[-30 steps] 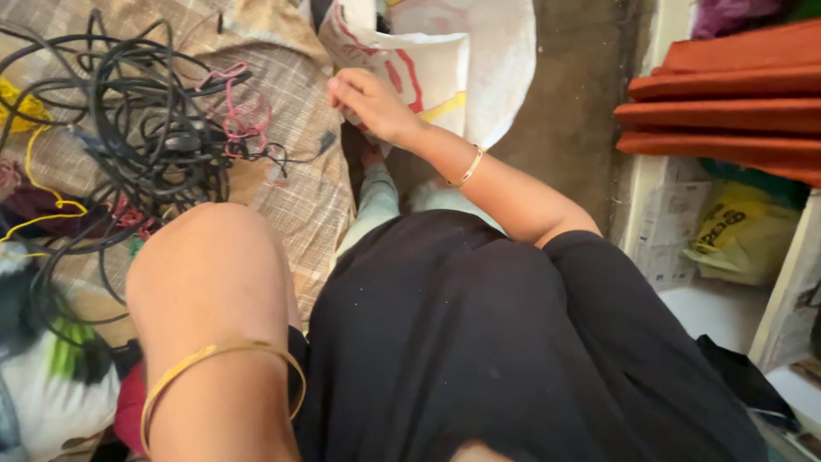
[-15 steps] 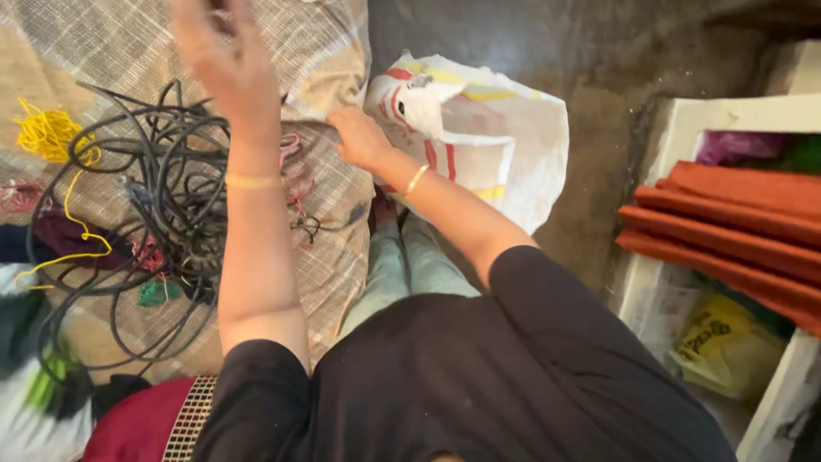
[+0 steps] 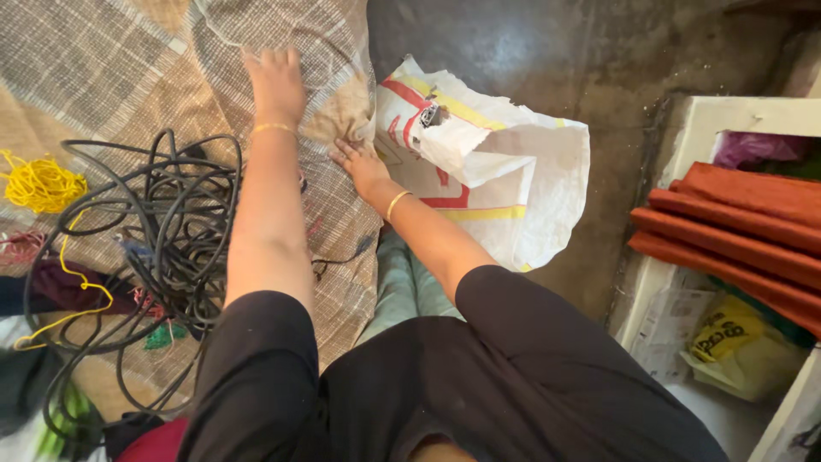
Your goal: The person untangles and coils various electrical cords and wires, placing them into a white plastic bag. They handle white, black, and red cords, as well as a brown electrical switch plate, organizing them one by one.
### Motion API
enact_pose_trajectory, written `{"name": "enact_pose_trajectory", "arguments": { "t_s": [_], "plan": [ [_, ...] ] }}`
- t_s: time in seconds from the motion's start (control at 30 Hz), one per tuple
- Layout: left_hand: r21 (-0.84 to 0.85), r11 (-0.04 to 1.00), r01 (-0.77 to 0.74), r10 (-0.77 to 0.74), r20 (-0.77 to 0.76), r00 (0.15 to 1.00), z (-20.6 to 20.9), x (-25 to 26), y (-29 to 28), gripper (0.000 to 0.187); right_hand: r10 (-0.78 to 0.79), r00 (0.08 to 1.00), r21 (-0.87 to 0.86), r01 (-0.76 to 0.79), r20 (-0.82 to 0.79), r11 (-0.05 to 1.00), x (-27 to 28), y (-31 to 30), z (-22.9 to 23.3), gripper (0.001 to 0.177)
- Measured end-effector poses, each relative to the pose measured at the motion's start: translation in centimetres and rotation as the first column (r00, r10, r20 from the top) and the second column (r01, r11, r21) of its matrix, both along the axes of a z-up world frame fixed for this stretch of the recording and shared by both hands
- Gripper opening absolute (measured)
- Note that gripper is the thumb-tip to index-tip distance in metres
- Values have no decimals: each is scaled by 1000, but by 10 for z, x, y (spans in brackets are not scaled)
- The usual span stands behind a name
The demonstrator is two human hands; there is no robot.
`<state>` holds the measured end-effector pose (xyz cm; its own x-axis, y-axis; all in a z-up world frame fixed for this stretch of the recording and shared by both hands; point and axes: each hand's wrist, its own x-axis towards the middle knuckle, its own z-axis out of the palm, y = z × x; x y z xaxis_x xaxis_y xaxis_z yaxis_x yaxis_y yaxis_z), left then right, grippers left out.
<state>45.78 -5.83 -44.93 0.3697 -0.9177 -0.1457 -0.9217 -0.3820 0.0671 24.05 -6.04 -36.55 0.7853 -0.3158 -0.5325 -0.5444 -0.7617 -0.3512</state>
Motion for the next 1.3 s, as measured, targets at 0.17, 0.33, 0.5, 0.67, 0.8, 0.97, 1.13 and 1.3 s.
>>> {"name": "enact_pose_trajectory", "arguments": {
  "t_s": [0.17,0.33,0.5,0.67,0.8,0.97,1.13,1.3],
  "plan": [
    [-29,994,109,-110,-20,994,50,-76,57,22,97,992,-17,-99,-84,995,9,-3,3,76],
    [-439,897,-55,9,-105,994,135,-156,122,18,-320,932,392,235,167,889,-15,-21,-11,29],
    [-493,870,28,-207,-313,927,198,-204,144,9,-779,566,839,535,-270,98,-91,-42,9,42],
    [-471,822,320,-500,-329,801,247,-253,137,12,-467,745,857,511,-477,-60,-142,-7,65,65],
    [-814,526,247,-739,-293,607,292,-294,138,21,-329,911,945,301,-247,124,-171,20,106,47],
    [-815,507,281,-851,-422,313,337,-375,147,22,-116,992,889,14,44,457,-247,30,147,24],
    [-721,667,190,-741,-669,64,359,-458,151,27,-358,931,685,212,76,697,-360,34,203,35],
    [-476,875,86,-478,-878,-1,384,-517,141,40,-813,238,717,385,532,581,-473,36,316,20]
  ]
}}
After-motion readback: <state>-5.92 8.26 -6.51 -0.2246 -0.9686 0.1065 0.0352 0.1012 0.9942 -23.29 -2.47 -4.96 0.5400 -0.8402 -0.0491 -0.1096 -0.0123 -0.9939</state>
